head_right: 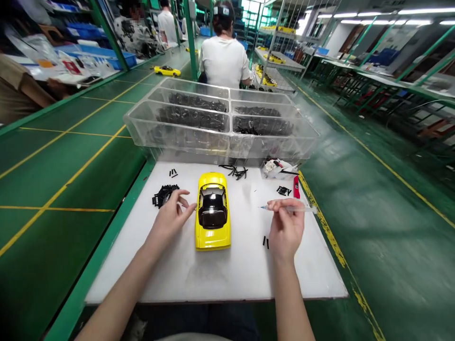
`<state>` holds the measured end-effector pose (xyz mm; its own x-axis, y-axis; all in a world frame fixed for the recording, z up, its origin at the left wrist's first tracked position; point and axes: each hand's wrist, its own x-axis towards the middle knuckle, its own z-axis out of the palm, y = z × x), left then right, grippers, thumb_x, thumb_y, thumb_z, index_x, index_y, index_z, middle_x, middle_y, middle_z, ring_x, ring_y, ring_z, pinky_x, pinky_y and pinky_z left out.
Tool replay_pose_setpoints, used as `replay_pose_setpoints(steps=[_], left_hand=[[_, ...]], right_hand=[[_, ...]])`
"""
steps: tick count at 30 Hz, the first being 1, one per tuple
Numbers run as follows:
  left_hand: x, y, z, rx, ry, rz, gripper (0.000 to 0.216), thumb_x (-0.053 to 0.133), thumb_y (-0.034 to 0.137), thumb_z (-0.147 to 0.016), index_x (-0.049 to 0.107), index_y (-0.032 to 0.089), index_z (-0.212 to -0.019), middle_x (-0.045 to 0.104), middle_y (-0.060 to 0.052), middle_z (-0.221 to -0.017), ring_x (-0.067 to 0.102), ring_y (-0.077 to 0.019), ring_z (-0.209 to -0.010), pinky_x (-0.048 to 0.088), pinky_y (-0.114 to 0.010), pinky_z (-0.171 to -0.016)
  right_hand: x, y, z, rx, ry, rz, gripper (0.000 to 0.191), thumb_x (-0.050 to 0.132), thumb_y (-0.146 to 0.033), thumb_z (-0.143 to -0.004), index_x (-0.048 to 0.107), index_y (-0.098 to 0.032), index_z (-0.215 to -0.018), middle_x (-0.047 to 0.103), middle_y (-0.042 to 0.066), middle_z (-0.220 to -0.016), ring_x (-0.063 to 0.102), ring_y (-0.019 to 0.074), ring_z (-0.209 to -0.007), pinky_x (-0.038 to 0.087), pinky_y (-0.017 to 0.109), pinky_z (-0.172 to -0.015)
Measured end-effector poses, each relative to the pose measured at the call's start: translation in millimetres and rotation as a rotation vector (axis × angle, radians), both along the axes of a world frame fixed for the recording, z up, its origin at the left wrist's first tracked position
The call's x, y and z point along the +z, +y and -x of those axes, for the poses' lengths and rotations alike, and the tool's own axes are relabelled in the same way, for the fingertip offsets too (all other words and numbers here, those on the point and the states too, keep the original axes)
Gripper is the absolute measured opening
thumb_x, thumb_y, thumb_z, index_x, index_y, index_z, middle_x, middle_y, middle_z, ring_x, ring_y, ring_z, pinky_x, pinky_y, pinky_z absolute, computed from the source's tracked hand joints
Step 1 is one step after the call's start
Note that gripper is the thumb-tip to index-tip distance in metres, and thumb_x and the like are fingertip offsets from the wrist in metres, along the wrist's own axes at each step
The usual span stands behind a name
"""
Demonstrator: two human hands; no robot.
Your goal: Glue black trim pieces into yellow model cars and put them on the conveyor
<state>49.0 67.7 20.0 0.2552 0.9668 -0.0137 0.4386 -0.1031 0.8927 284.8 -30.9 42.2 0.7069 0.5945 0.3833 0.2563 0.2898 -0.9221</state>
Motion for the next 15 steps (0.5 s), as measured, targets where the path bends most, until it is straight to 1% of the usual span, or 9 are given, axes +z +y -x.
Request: replay_pose_setpoints(steps=[1,3,5,6,8,11,13,15], left_hand=[[-5.6,-9.6,2.2,-0.001,0.021,0.030,0.040,0.064,0.044,-0.081,0.054,0.026,-0.115,0.064,0.000,-0.073,0.054,-0.0190,-0.057,0.036,-0.031,-0.059],[-15.7,-25.5,1.4,-0.026,0.036,0.097,0.050,0.063,0.050,-0.082,0.052,0.026,-0.124,0.058,0.004,-0.058,0.054,-0.0210,-0.054,0.034,-0.031,-0.056],[-21.2,-34.8,-3.4,-0.037,0.011,0.150,0.059,0.061,0.051,-0.083,0.044,0.028,-0.135,0.055,0.006,-0.054,0.055,-0.0207,-0.055,0.034,-0.030,-0.056],[-21.7,-37.1,-6.0,-0.034,-0.004,0.167,0.062,0.060,0.050,-0.084,0.040,0.028,-0.138,0.054,0.007,-0.054,0.055,-0.0199,-0.055,0.034,-0.029,-0.056],[-19.7,-38.5,-9.7,-0.022,-0.024,0.188,0.062,0.059,0.049,-0.085,0.036,0.028,-0.138,0.050,0.009,-0.054,0.053,-0.0179,-0.054,0.033,-0.027,-0.056],[-14.4,-37.8,-10.7,-0.006,-0.035,0.192,0.055,0.056,0.049,-0.088,0.037,0.025,-0.133,0.043,0.012,-0.054,0.049,-0.0149,-0.053,0.032,-0.025,-0.056],[-12.8,-37.4,-9.8,-0.004,-0.046,0.194,0.050,0.056,0.048,-0.089,0.038,0.024,-0.129,0.040,0.012,-0.054,0.047,-0.0135,-0.052,0.031,-0.024,-0.056],[-13.3,-37.3,-8.8,-0.010,-0.047,0.197,0.047,0.056,0.047,-0.089,0.039,0.024,-0.126,0.039,0.013,-0.055,0.045,-0.0125,-0.051,0.031,-0.023,-0.055]], right_hand=[[8.3,-1.7,8.9,0.066,0.061,-0.055,0.021,0.044,-0.046,-0.086,0.042,-0.025,-0.080,0.038,-0.005,-0.067,0.048,0.0141,-0.063,0.044,0.034,-0.071],[21.8,-2.0,27.7,0.327,0.256,-0.159,0.042,0.033,-0.055,-0.091,0.036,-0.022,-0.065,0.029,-0.005,-0.060,0.036,0.0118,-0.053,0.038,0.030,-0.060],[28.7,0.8,45.9,0.538,0.367,-0.199,0.058,0.020,-0.064,-0.093,0.028,-0.020,-0.057,0.024,-0.005,-0.053,0.028,0.0108,-0.048,0.032,0.028,-0.053],[29.6,2.8,53.9,0.606,0.389,-0.198,0.062,0.016,-0.067,-0.092,0.026,-0.019,-0.054,0.022,-0.005,-0.050,0.025,0.0106,-0.046,0.031,0.028,-0.051],[27.6,7.4,66.5,0.708,0.432,-0.195,0.066,0.013,-0.070,-0.091,0.025,-0.019,-0.052,0.021,-0.004,-0.046,0.022,0.0108,-0.043,0.028,0.028,-0.048],[20.8,13.9,77.1,0.836,0.506,-0.200,0.061,0.024,-0.067,-0.089,0.025,-0.020,-0.050,0.019,-0.005,-0.044,0.020,0.0107,-0.042,0.024,0.029,-0.046],[16.7,17.4,80.1,0.871,0.542,-0.207,0.056,0.030,-0.063,-0.087,0.025,-0.020,-0.050,0.017,-0.006,-0.043,0.017,0.0106,-0.041,0.022,0.030,-0.045],[13.6,20.3,81.8,0.874,0.568,-0.206,0.054,0.031,-0.060,-0.086,0.024,-0.021,-0.051,0.015,-0.006,-0.044,0.015,0.0106,-0.041,0.020,0.030,-0.045]])
